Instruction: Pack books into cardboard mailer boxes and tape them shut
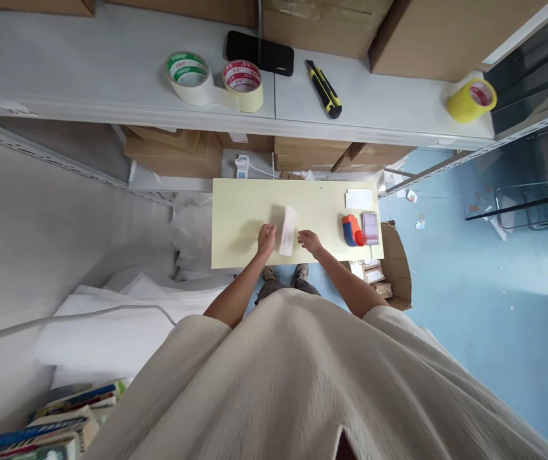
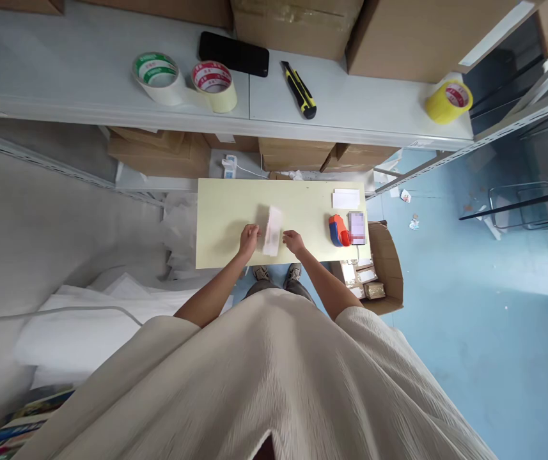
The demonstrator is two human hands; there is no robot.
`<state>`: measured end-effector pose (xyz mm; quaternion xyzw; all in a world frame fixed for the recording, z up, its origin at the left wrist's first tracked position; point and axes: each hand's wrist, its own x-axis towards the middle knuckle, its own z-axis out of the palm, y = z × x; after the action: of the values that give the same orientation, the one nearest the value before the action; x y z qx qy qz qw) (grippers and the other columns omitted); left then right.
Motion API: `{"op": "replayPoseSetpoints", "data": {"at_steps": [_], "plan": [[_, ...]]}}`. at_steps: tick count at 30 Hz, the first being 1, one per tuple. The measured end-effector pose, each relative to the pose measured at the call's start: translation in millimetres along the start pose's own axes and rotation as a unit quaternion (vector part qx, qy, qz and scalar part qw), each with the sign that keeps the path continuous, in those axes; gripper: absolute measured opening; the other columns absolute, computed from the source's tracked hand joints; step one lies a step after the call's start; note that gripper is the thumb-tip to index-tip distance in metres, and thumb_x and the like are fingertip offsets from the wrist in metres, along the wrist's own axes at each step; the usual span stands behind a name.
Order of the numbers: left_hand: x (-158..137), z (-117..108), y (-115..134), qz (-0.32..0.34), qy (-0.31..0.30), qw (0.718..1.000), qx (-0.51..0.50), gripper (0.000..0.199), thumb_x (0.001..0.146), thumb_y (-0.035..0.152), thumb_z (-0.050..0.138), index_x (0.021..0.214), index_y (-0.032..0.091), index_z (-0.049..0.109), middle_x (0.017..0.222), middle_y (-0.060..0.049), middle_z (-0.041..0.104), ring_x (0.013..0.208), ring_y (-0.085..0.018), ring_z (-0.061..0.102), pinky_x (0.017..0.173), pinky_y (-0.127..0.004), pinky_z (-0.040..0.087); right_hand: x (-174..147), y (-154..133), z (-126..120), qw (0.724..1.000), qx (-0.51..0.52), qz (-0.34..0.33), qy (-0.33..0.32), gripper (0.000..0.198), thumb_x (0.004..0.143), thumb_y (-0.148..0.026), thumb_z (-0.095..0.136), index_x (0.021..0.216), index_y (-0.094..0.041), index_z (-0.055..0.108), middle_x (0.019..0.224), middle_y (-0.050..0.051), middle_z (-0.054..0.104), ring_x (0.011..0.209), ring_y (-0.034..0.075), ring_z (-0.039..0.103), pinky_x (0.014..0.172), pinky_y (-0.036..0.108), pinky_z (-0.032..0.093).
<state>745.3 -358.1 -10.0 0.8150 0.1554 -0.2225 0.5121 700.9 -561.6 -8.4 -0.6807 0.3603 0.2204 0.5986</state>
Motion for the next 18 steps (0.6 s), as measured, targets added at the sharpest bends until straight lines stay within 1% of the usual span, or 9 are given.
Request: {"op": "replayPoseSetpoints", "data": {"at_steps": [3,5,9,12,15,18], "plan": [[1.0,-7.6,-5.1,-0.024,0.01,0.999,-0.031,0.032,0.105,0.045,0.072,0.131,0.027,0.07,0.127,-0.01,0.083,0.124,-0.028,0.079,0.105,-0.039,0.062,6.2,5.9,11.7,0.999,-0.037,0.015,0.008,0.031,0.082,-0.027,0.074,0.112,-0.021,0.077,0.106,0.008,0.082,0.097,0.022,0.078,0.086,0.033,0.062],[1.1,-11.4,-8.6,-0.04,0.008,0.999,-0.035,0.033,0.102,0.042,0.075,0.13,0.027,0.069,0.131,-0.01,0.083,0.128,-0.028,0.078,0.107,-0.038,0.061,9.9,9.1,17.8,0.998,-0.063,0.012,0.019,0.034,0.082,-0.028,0.075,0.115,-0.021,0.079,0.106,0.008,0.083,0.099,0.024,0.078,0.089,0.035,0.064],[2.3,-16.7,-13.8,-0.062,-0.022,0.998,-0.011,0.022,0.1,0.029,0.07,0.122,0.025,0.068,0.135,-0.013,0.083,0.13,-0.029,0.079,0.109,-0.038,0.059,17.7,13.5,25.4,0.995,-0.086,0.008,0.045,0.038,0.081,-0.03,0.076,0.118,-0.021,0.082,0.111,0.01,0.084,0.106,0.028,0.079,0.097,0.04,0.065],[3.2,-17.6,-16.7,-0.06,-0.019,0.997,0.032,0.022,0.097,0.023,0.069,0.118,0.026,0.067,0.139,-0.013,0.082,0.131,-0.03,0.078,0.112,-0.04,0.057,24.2,16.1,28.5,0.994,-0.094,0.009,0.062,0.039,0.081,-0.028,0.075,0.119,-0.021,0.082,0.116,0.012,0.084,0.111,0.029,0.078,0.103,0.042,0.063],[3.4,-16.5,-19.8,-0.055,-0.034,0.997,0.045,0.023,0.095,0.021,0.069,0.117,0.027,0.066,0.136,-0.011,0.083,0.132,-0.028,0.077,0.114,-0.039,0.056,29.4,17.5,30.8,0.993,-0.097,0.007,0.07,0.039,0.08,-0.028,0.076,0.118,-0.024,0.083,0.111,0.009,0.084,0.112,0.028,0.078,0.105,0.042,0.062],[3.8,-15.2,-22.9,-0.049,-0.052,0.997,0.033,0.025,0.092,0.019,0.071,0.115,0.027,0.067,0.132,-0.01,0.084,0.13,-0.027,0.078,0.114,-0.038,0.057,31.4,16.3,32.9,0.991,-0.109,0.006,0.08,0.034,0.078,-0.026,0.077,0.111,-0.025,0.084,0.108,0.009,0.084,0.115,0.03,0.078,0.106,0.042,0.061]]}}
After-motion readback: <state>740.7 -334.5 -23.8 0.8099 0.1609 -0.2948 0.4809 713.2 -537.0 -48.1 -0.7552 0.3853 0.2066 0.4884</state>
